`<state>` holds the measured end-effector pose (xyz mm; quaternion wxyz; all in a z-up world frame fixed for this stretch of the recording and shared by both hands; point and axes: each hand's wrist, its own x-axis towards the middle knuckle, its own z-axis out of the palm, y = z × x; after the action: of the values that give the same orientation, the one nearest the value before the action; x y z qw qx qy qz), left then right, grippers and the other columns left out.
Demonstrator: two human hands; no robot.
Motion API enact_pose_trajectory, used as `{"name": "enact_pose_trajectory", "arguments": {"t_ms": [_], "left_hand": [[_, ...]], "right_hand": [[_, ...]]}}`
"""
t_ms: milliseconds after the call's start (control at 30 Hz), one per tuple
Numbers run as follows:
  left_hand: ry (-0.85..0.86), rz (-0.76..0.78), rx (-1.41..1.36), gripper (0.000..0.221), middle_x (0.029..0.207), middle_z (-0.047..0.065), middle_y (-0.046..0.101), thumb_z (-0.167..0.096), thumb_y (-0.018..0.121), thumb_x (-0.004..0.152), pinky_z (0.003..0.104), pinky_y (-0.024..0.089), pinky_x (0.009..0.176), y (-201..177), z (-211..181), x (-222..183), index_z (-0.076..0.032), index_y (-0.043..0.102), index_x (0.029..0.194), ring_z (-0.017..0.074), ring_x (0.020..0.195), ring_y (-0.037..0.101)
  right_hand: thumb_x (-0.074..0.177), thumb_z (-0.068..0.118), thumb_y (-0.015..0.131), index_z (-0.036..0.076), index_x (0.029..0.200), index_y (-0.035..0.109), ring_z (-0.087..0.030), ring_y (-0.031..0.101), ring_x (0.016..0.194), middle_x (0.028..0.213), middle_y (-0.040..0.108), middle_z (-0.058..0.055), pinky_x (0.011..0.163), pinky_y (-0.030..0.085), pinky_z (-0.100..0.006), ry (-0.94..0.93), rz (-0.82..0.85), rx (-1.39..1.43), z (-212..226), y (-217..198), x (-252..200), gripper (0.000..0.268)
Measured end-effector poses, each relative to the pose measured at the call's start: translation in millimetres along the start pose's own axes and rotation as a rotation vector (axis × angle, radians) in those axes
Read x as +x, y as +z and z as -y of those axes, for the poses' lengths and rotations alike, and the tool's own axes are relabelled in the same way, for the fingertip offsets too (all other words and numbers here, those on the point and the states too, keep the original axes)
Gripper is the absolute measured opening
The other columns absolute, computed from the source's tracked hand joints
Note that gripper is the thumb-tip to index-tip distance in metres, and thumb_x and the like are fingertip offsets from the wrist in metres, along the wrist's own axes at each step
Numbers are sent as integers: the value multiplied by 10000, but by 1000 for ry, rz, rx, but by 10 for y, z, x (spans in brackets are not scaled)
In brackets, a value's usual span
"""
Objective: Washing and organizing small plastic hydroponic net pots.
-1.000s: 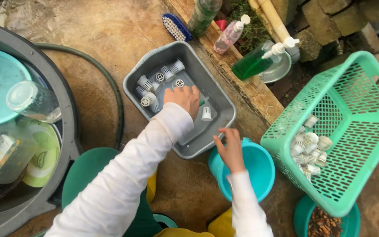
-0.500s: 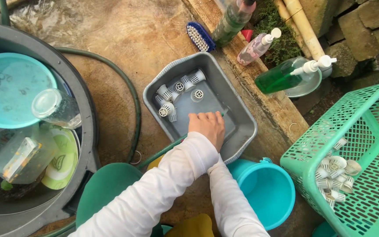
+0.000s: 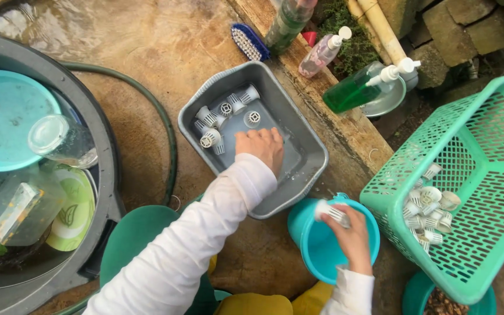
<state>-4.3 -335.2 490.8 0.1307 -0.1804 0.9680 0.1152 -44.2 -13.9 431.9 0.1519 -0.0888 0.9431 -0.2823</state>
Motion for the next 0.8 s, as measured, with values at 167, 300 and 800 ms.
{"name": "enact_pose_trajectory", "arguments": {"t_ms": [167, 300, 800], "left_hand": [[-28, -56, -49, 494, 1208, 94, 673, -197, 494, 988, 468, 475, 845, -18, 196, 31, -109, 503, 1475, 292, 1058, 658], [-65, -78, -71, 493, 1182, 89, 678, -191, 521, 962, 483, 489, 878, -223, 439, -34, -116, 521, 1450, 296, 1079, 658], [-115, -99, 64, 579, 1427, 253, 554, -168, 543, 898, 398, 529, 729, -266, 848, -124, -88, 487, 1469, 258, 933, 694]], "right_hand": [[702, 387, 907, 107, 1203, 749, -413, 618, 1138, 1218, 611, -238, 925, 497, -490, -55, 35, -309, -617, -84, 16, 595], [885, 351, 786, 134, 1247, 689, -319, 665, 1132, 1251, 642, -155, 949, 535, -398, -226, 6, -37, 142, 291, 294, 433], [901, 390, 660, 178, 1448, 542, -472, 333, 1421, 1506, 536, -96, 1217, 192, -517, -737, 170, -91, 1823, 3561, 1481, 598]]}}
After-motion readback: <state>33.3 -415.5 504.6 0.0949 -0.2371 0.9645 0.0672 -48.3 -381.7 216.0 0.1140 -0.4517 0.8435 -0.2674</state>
